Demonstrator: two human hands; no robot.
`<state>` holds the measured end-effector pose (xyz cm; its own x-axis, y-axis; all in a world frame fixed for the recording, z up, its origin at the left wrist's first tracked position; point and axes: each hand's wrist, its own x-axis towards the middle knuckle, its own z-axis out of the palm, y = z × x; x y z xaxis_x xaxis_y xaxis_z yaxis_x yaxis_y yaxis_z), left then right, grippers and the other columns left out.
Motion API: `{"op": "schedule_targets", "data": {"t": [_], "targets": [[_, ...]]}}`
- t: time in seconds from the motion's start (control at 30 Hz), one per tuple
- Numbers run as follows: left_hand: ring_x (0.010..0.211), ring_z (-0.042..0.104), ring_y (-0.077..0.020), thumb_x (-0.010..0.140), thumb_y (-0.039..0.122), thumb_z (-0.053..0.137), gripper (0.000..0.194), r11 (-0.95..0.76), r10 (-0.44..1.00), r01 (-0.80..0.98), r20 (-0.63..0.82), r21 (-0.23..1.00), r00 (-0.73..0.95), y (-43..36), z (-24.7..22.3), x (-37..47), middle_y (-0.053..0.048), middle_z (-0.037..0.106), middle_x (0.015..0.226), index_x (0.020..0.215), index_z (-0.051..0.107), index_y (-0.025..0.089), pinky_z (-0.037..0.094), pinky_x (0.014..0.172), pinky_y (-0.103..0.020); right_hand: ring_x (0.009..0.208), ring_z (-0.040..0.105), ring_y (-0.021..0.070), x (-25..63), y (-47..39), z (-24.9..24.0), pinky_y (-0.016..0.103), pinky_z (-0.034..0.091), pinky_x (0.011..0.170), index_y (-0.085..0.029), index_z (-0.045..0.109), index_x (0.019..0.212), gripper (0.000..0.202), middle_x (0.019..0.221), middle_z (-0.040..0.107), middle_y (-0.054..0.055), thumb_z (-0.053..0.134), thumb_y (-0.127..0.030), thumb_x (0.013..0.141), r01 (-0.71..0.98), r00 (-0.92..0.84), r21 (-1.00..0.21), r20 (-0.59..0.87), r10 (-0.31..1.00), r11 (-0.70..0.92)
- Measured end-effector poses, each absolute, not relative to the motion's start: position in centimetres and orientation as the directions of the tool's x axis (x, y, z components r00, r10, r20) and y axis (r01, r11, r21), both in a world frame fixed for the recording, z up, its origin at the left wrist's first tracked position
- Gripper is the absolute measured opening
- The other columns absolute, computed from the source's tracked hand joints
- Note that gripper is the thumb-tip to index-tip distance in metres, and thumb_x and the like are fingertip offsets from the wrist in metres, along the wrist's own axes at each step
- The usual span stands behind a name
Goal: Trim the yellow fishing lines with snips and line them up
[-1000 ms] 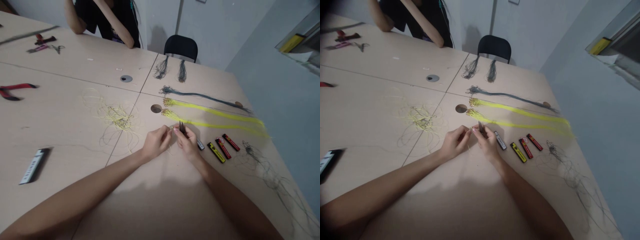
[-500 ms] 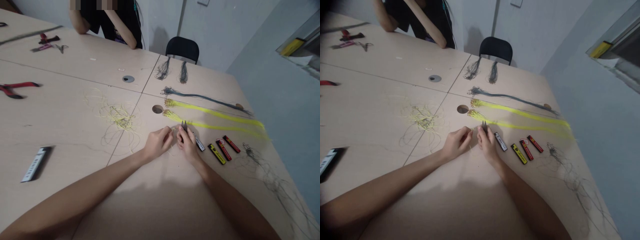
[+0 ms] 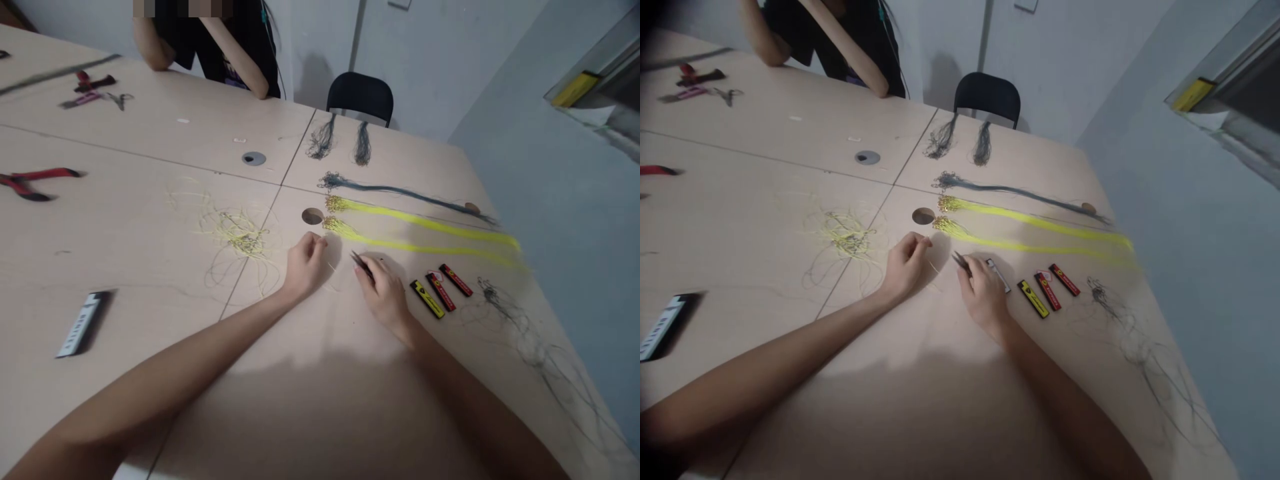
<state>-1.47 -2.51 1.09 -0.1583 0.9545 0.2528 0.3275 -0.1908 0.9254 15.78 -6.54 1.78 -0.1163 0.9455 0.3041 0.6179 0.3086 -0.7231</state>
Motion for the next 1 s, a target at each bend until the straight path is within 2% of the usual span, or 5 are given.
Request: {"op": "schedule_targets", "data": {"t": [0.13,0.43,0.77,0.87,1.0], "targets": [[0.056,0.045,-0.0126,0.088,0.028,0.051,0.021,-0.147,0.958,0.275,0.206,0.950,-0.199,-2.0,1.0,-1.4,0.003,0.048,0.057,0.069,0.054,0.019,0.036,0.054,-0.025,0.099,0.059,0.0261,17.3,-9.6,1.0,0.041,0.047,0.090,-0.017,0.066,0.120,0.029,0.101,0.066,0.013,0.051,-0.028,0.097,0.718,-0.336,-0.502,0.356,0.872,0.482],[0.057,0.042,-0.0127,0.087,0.029,0.052,0.021,-0.180,0.955,0.217,0.224,0.959,-0.196,-1.9,0.8,-1.3,0.003,0.046,0.057,0.068,0.053,0.019,0.036,0.055,-0.025,0.096,0.057,0.0231,16.3,-11.1,0.9,0.041,0.047,0.091,-0.023,0.066,0.125,0.035,0.101,0.064,0.009,0.064,-0.035,0.092,0.653,-0.440,-0.509,0.346,0.829,0.560],[0.053,0.037,-0.0120,0.087,0.033,0.051,0.023,-0.214,0.950,0.228,0.257,0.950,-0.176,-2.1,0.9,-1.3,0.004,0.039,0.055,0.068,0.052,0.020,0.030,0.050,-0.024,0.092,0.054,0.0290,20.4,-7.1,-0.5,0.045,0.044,0.086,-0.016,0.067,0.103,0.029,0.098,0.063,0.016,0.047,-0.036,0.097,0.904,-0.052,-0.356,0.455,0.889,0.235],[0.053,0.037,-0.0116,0.088,0.033,0.052,0.023,-0.217,0.951,0.239,0.261,0.947,-0.168,-2.2,0.9,-1.3,0.004,0.040,0.055,0.069,0.053,0.020,0.030,0.050,-0.024,0.093,0.055,0.0277,20.1,-6.7,-0.8,0.044,0.044,0.087,-0.018,0.064,0.100,0.026,0.099,0.062,0.015,0.044,-0.035,0.097,0.862,-0.033,-0.439,0.452,0.891,0.254],[0.053,0.039,-0.0112,0.089,0.035,0.052,0.023,-0.238,0.945,0.256,0.284,0.937,-0.163,-2.4,0.9,-1.4,0.003,0.045,0.057,0.072,0.055,0.019,0.031,0.050,-0.024,0.088,0.058,0.0219,17.9,-5.4,0.2,0.038,0.048,0.082,-0.019,0.057,0.103,0.031,0.098,0.060,0.011,0.046,-0.047,0.095,0.562,0.017,-0.779,0.346,0.938,0.278]]}}
